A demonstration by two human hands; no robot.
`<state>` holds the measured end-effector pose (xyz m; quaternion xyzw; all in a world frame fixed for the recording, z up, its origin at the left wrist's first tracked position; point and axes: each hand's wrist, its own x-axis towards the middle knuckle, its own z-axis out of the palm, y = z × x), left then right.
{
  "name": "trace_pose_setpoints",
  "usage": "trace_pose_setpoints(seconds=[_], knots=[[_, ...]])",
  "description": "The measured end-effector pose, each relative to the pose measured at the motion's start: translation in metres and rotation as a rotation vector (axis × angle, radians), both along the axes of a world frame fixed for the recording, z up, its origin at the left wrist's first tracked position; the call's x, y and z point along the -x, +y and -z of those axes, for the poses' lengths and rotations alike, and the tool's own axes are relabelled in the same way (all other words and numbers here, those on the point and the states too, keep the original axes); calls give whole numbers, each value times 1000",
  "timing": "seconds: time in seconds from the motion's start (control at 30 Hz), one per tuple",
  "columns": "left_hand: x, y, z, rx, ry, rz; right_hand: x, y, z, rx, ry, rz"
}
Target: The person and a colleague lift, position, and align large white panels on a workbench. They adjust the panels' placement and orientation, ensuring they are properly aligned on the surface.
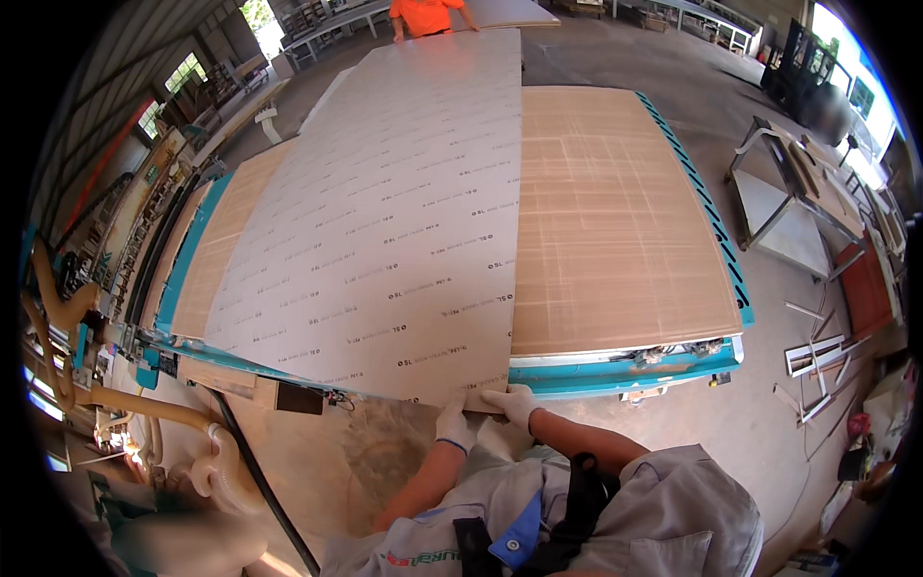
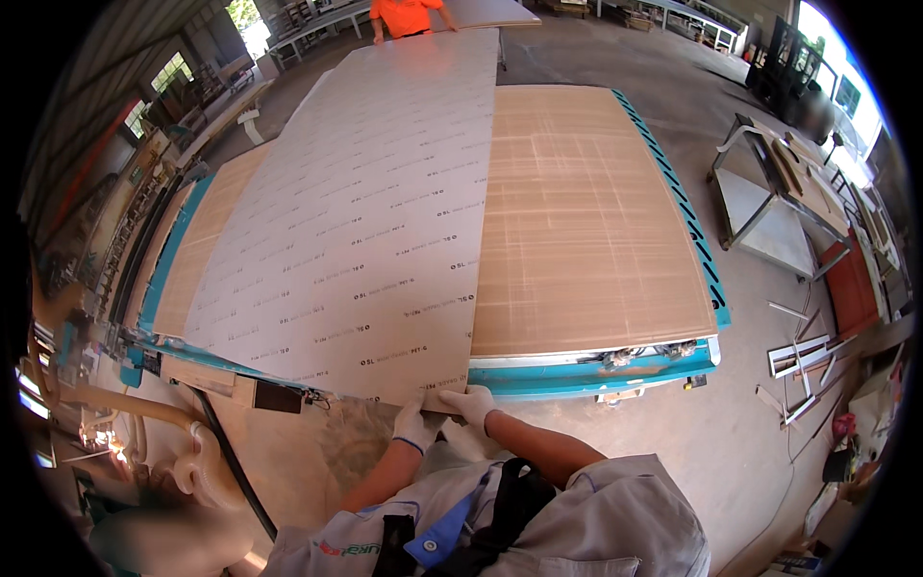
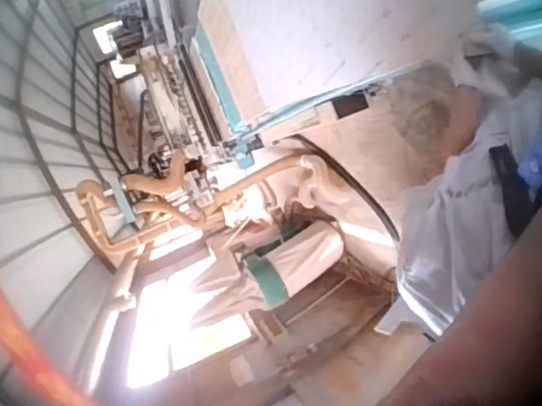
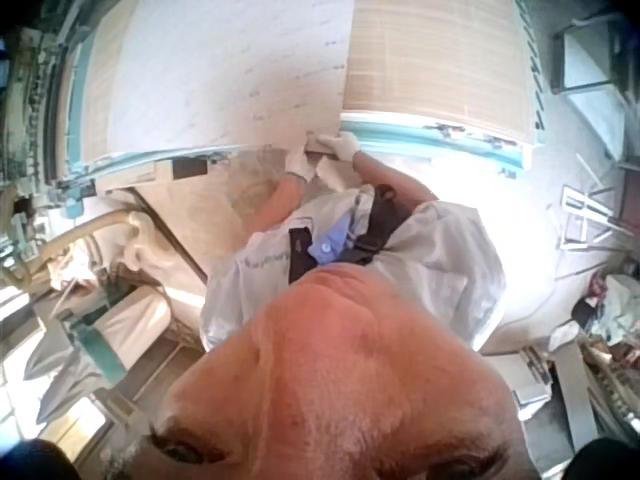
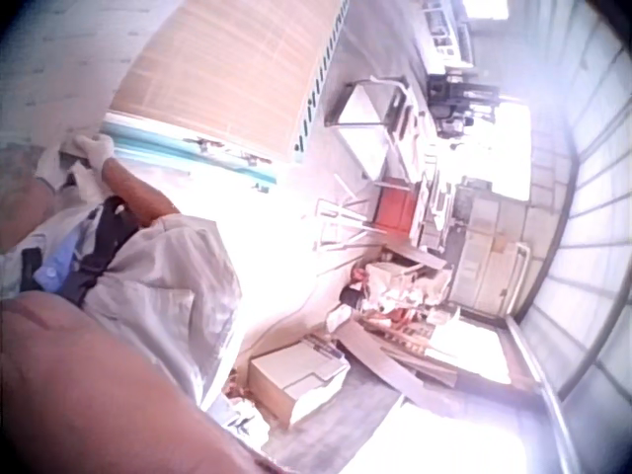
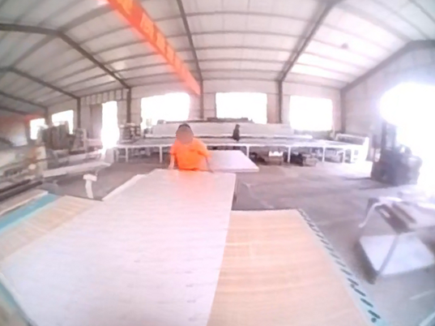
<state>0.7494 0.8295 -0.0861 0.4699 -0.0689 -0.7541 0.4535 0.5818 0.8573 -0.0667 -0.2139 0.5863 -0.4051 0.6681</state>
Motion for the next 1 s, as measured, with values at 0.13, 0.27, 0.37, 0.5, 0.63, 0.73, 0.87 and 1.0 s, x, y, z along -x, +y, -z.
trace_pose_setpoints(seconds=[0.13,0.27,0.37,0.5,0.63,0.73,0.87,1.0], knots=[[-55,-34,18,125,12,-231,46,28,0,-15,-95,25],[-85,-57,-13,-7,-170,-320,93,54,-36,-47,-19,-45],[-52,-40,-20,-77,-224,-343,131,70,-40,-80,2,-27],[24,4,-23,-107,-145,-339,217,104,-40,-57,137,63],[110,46,-26,-53,-28,-272,317,124,-52,23,201,136],[179,79,-27,-145,25,-271,399,121,-71,29,296,63],[318,92,-60,-153,9,-309,517,117,-93,45,418,44],[426,92,-56,-46,4,-305,622,91,-77,157,433,86]])
